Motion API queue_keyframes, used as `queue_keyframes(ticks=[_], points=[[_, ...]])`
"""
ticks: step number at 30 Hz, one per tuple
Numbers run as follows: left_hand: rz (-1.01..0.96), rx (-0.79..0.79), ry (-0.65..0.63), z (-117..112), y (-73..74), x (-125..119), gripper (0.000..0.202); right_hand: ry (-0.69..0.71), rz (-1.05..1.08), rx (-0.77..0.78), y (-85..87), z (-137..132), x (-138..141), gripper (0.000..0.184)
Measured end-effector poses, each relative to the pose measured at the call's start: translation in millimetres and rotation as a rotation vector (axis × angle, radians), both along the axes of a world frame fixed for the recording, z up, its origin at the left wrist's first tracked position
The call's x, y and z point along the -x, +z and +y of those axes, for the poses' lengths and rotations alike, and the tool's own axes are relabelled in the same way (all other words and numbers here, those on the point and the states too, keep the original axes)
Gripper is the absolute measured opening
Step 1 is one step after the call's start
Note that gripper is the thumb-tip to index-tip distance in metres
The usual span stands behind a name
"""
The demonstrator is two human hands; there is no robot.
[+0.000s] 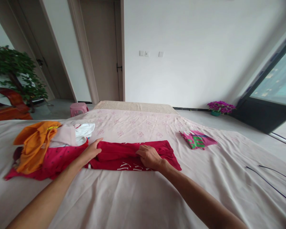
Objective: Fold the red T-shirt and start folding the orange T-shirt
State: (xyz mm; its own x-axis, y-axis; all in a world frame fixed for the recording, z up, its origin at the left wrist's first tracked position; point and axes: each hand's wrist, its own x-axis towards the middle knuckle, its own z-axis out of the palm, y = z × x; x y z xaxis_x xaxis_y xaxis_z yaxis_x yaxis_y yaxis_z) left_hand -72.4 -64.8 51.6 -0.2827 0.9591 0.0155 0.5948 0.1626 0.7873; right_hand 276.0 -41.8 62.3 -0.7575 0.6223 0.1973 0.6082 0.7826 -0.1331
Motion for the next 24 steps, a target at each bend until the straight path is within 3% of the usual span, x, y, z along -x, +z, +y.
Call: queue_keyframes(ticks=[3,6,8,10,12,14,19,24], points=[[0.348,0.028,0.013,-7,4.8,1,0.057,0.009,0.028,0.092,7.6,-4,-6,0.027],[0.656,-0.144,0.030,-12,20.0,-16,0.044,-0.072,0.074,0.182,20.5,6,-3,0.027],[0.686,-0.276,-0.121,-14,28.5,-35,0.033,-0.196,0.103,0.171,25.1,19,4,0.036],[0.633,-0.300,-0.348,-17,30.4,-52,0.024,-0.297,0.120,0.119,24.6,33,15,0.036],[0.600,-0.254,-0.505,-21,25.2,-63,0.021,-0.312,0.101,0.073,20.3,46,25,0.030],[0.598,-0.231,-0.562,-26,15.3,-65,0.024,-0.270,0.044,0.049,14.4,56,34,0.024],[0.611,-0.257,-0.541,-31,-5.5,-49,0.037,-0.183,-0.090,0.090,2.8,66,42,0.022],[0.639,-0.341,-0.353,-17,-1.2,-42,0.030,-0.379,-0.026,0.057,-0.8,70,43,0.025]])
